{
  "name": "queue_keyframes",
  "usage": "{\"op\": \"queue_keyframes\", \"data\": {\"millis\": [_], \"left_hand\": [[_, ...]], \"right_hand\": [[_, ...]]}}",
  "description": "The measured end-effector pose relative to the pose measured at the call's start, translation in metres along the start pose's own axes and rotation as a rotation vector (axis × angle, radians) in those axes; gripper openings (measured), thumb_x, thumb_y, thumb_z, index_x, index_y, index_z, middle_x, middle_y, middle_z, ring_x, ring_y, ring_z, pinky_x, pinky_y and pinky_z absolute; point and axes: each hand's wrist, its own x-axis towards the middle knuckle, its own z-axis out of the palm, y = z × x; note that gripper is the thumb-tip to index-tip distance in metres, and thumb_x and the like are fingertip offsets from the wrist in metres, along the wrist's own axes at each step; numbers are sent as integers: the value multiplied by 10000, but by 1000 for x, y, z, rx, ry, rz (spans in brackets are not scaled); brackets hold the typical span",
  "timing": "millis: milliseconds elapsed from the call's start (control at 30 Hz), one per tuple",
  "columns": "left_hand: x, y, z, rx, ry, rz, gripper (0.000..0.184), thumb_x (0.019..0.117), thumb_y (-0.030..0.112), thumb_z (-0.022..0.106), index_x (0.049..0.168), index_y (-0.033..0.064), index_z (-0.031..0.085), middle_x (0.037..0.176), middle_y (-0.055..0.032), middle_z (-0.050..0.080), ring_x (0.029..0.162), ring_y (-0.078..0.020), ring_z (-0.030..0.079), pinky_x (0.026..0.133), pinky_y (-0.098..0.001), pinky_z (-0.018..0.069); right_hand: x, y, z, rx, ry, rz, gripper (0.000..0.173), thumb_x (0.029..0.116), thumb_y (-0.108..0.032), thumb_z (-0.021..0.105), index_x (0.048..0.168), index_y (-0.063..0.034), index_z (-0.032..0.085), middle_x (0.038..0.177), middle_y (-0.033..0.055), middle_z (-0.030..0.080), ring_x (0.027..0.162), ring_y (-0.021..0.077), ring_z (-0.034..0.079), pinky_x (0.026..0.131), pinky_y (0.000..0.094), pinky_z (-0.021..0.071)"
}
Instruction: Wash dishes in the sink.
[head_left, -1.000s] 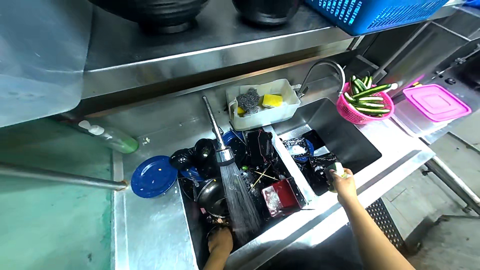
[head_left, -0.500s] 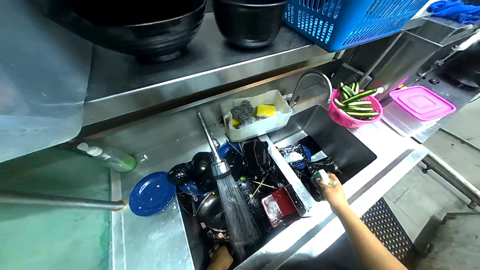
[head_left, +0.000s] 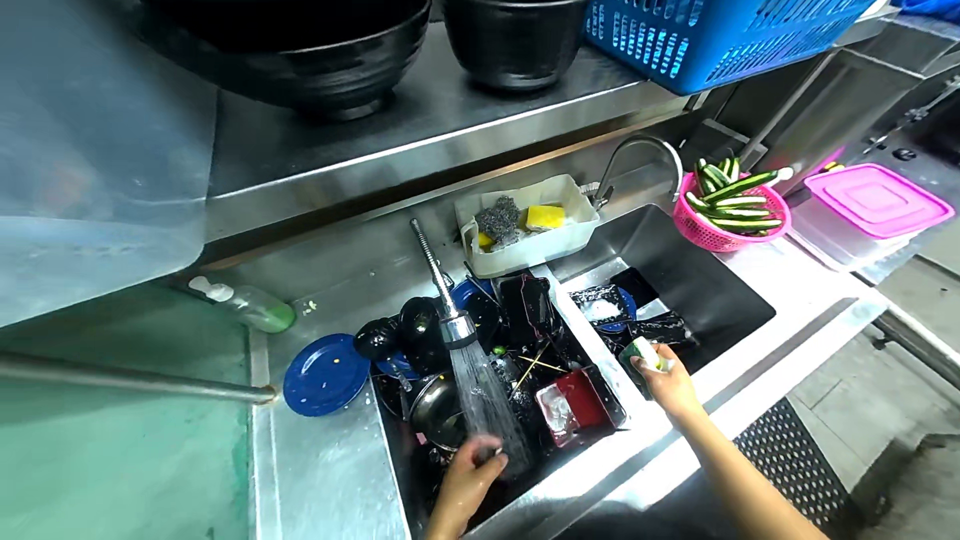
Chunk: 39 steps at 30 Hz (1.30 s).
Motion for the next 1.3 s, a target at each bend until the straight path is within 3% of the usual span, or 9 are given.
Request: {"op": "queue_keyframes", "data": {"millis": [100,267,500,633,700,900,1100,1200,1300], "left_hand": [[16,3,19,-35,119,3,641,804,217,818,1381,82,573,1325,-106,643,1224,-218,620,1004,-431,551],[16,16,26,81,203,54,918,761,151,812,1560,118,361,1381,-109,602,1269,-238,587,1004,-463,541],[15,-5,32,-295,229,-62,804,770,162,859,1441,17,439,1299,-180,642,1134,-267,666,864,-439,606],[14,17,53,-749,210,-32,416,961,70,636,1354,23,512,1195,-134,637,894,-167,623,748,-318,539],[25,31,64,-981,203,-23,278,1027,104,540,1298,40,551,1105,-118,653,893,-186,636,785,-362,557],[41,64,59,-1045,388,-64,391,1094,270,409,1326,2,574,1234,-148,683,1053,-238,676,884,-414,552],[38,74,67,-1190,307,-131,596,1102,501,270,1272,35,601,1111,-166,699,989,-270,691,824,-449,578],[39,83,65,-1214,290,-56,535,1109,434,292,1289,56,625,1155,-140,698,1035,-252,678,875,-465,564],[40,85,53,-1136,294,45,568,1109,458,252,1295,61,613,1190,-112,710,1052,-211,688,856,-420,572]], "right_hand": [[-3,-3,13,8,-62,11,333,961,-191,688,1255,-66,595,951,150,688,755,255,676,668,457,579],[-14,-24,27,-160,-184,-94,331,964,-266,688,1253,-123,617,964,116,688,816,244,676,744,490,574],[-51,-36,67,-173,-455,-164,451,967,-375,660,1317,-98,589,1098,105,694,942,210,694,862,446,591],[-85,-40,111,-157,-610,-264,448,1014,-398,578,1321,-74,619,1273,134,636,1117,212,645,994,413,541],[-91,-43,136,-232,-619,-372,422,1030,-345,540,1326,-58,634,1336,165,607,1223,253,602,1078,424,492],[-99,-45,158,-501,-813,-351,338,1014,-217,542,1273,-56,687,1372,208,587,1319,351,531,1149,511,407],[-95,-60,167,-402,-782,-545,279,987,-184,581,1148,-20,739,1356,195,617,1341,341,518,1192,505,350],[-83,-62,171,-552,-670,-565,282,962,-202,585,1150,-61,741,1329,160,616,1291,337,541,1144,512,412],[-85,-79,166,-584,-875,-573,257,957,-166,628,1120,11,721,1305,222,633,1300,387,537,1171,564,359]]}}
